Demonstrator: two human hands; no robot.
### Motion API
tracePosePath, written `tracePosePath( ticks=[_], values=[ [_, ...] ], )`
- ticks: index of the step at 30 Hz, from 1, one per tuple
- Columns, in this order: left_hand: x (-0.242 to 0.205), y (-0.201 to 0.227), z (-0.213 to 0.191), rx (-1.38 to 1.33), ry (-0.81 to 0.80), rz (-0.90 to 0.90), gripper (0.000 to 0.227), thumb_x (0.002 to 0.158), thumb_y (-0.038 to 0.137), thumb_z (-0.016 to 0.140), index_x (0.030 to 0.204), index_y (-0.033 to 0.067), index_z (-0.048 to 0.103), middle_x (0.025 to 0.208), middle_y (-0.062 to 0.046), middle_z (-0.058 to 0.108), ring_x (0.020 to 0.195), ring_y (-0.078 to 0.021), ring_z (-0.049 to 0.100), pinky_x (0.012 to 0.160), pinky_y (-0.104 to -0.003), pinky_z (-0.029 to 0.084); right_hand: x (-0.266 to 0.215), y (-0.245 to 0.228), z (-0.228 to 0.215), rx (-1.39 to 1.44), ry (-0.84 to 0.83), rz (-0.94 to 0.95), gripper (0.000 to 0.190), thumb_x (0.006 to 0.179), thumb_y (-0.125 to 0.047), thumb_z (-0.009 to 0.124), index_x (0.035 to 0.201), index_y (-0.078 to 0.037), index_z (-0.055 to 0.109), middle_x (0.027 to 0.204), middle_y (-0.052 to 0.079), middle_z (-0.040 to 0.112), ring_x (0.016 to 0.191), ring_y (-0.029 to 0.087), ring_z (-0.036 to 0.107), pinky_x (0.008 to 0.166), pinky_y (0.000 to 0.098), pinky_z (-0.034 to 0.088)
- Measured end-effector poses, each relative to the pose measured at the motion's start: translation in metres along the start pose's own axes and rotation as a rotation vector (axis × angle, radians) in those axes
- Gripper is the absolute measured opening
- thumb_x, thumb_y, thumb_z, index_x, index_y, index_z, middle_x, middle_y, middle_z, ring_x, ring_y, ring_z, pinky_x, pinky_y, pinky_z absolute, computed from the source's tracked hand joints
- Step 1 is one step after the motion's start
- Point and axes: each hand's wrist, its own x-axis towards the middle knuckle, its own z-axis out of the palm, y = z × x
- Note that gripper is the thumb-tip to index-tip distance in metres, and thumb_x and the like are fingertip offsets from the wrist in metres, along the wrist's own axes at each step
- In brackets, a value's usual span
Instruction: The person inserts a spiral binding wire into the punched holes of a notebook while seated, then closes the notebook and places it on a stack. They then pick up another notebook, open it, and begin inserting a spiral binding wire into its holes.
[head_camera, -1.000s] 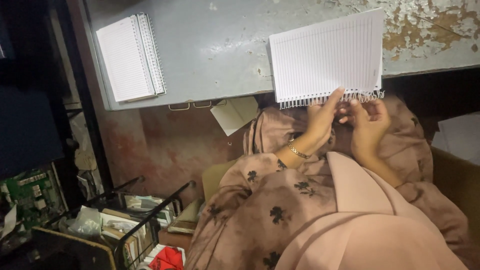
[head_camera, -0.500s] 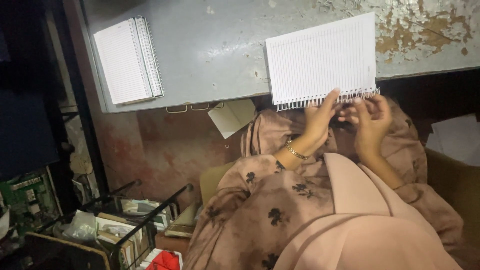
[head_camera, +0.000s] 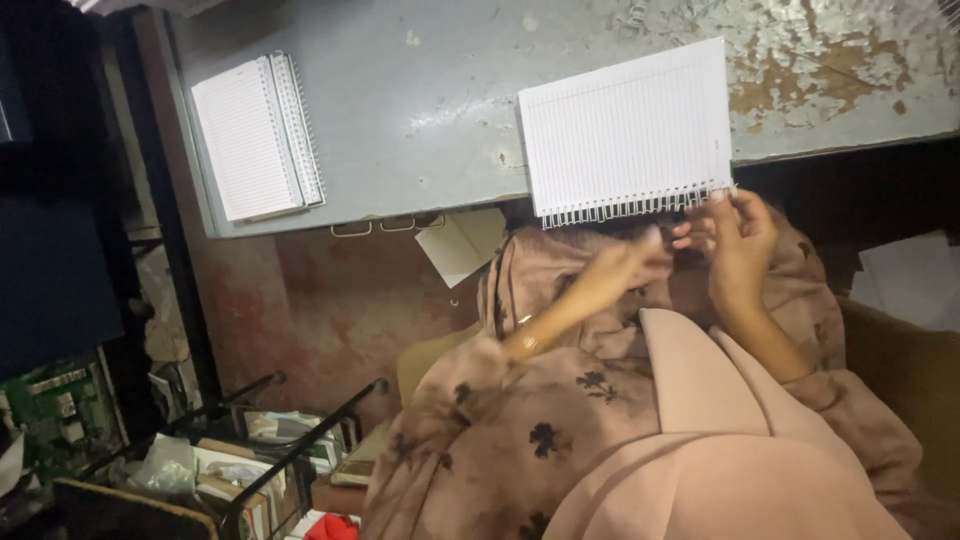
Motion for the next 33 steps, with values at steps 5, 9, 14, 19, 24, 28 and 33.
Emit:
tracePosePath(
  ticks=[5, 9, 14, 19, 24, 28, 33],
  values=[
    [-0.008, 0.024, -0.031, 1.046, 0.195, 0.79, 0.035, 0.104, 0.035, 0.05, 0.104, 0.01, 0.074, 0.073, 0.0, 0.068, 0.054, -0.0096, 0.056, 0.046, -0.021, 0.047, 0.0, 0.002, 0.003, 0.043, 0.035, 0.022, 0.017, 0.108, -0.018, 0.064, 0.114, -0.009, 0.05, 0.091, 0.016, 0.069, 0.066, 0.024, 0.071, 0.057, 0.0324, 0.064],
    [0.086, 0.036, -0.042, 1.155, -0.136, 1.135, 0.051, 0.101, -0.008, 0.062, 0.142, 0.0219, 0.059, 0.156, 0.006, 0.051, 0.155, -0.0272, 0.043, 0.136, -0.052, 0.029, -0.009, -0.005, 0.014, 0.049, 0.019, 0.021, 0.011, 0.109, -0.018, 0.058, 0.113, -0.012, 0.05, 0.088, 0.013, 0.066, 0.065, 0.021, 0.07, 0.055, 0.0285, 0.061],
    [0.105, 0.045, -0.028, 1.219, -0.222, 1.089, 0.051, 0.096, 0.001, 0.075, 0.132, 0.0378, 0.068, 0.163, -0.006, 0.04, 0.155, -0.0347, 0.039, 0.137, -0.057, 0.017, -0.011, 0.003, 0.009, 0.031, 0.082, -0.002, 0.014, 0.108, -0.012, 0.057, 0.119, -0.011, 0.048, 0.09, 0.019, 0.067, 0.061, 0.025, 0.066, 0.055, 0.0331, 0.059],
    [0.095, 0.055, -0.025, 1.121, -0.27, 0.959, 0.034, 0.104, 0.018, 0.065, 0.138, 0.0236, 0.061, 0.162, -0.012, 0.038, 0.156, -0.0335, 0.032, 0.136, -0.054, 0.013, -0.013, 0.008, 0.005, -0.127, 0.101, -0.019, 0.017, 0.109, -0.022, 0.065, 0.118, -0.012, 0.055, 0.093, 0.011, 0.069, 0.065, 0.019, 0.071, 0.056, 0.0286, 0.061],
    [0.1, 0.067, -0.037, 1.031, -0.452, 0.927, 0.029, 0.107, 0.007, 0.059, 0.13, 0.0132, 0.076, 0.164, -0.004, 0.027, 0.158, -0.0317, 0.019, 0.135, -0.057, 0.006, -0.012, -0.01, 0.016, -0.169, 0.057, -0.01, 0.013, 0.112, -0.02, 0.06, 0.113, -0.008, 0.056, 0.096, 0.015, 0.072, 0.069, 0.021, 0.073, 0.062, 0.0289, 0.064],
    [0.102, 0.064, -0.037, 1.033, -0.478, 0.949, 0.034, 0.111, 0.004, 0.05, 0.137, 0.0093, 0.072, 0.164, -0.003, 0.026, 0.159, -0.0319, 0.018, 0.136, -0.058, 0.006, -0.011, -0.011, 0.016, -0.102, 0.006, 0.024, 0.018, 0.113, -0.025, 0.058, 0.107, -0.007, 0.056, 0.093, 0.017, 0.071, 0.076, 0.025, 0.077, 0.066, 0.0271, 0.065],
    [0.107, 0.062, -0.041, 1.049, -0.471, 0.978, 0.028, 0.109, 0.005, 0.059, 0.13, 0.0078, 0.077, 0.163, -0.002, 0.026, 0.158, -0.0295, 0.017, 0.134, -0.059, 0.007, -0.011, -0.01, 0.018, -0.07, -0.023, 0.02, 0.018, 0.114, -0.024, 0.058, 0.105, -0.009, 0.052, 0.093, 0.016, 0.07, 0.085, 0.025, 0.079, 0.075, 0.0269, 0.068]
  ],
)
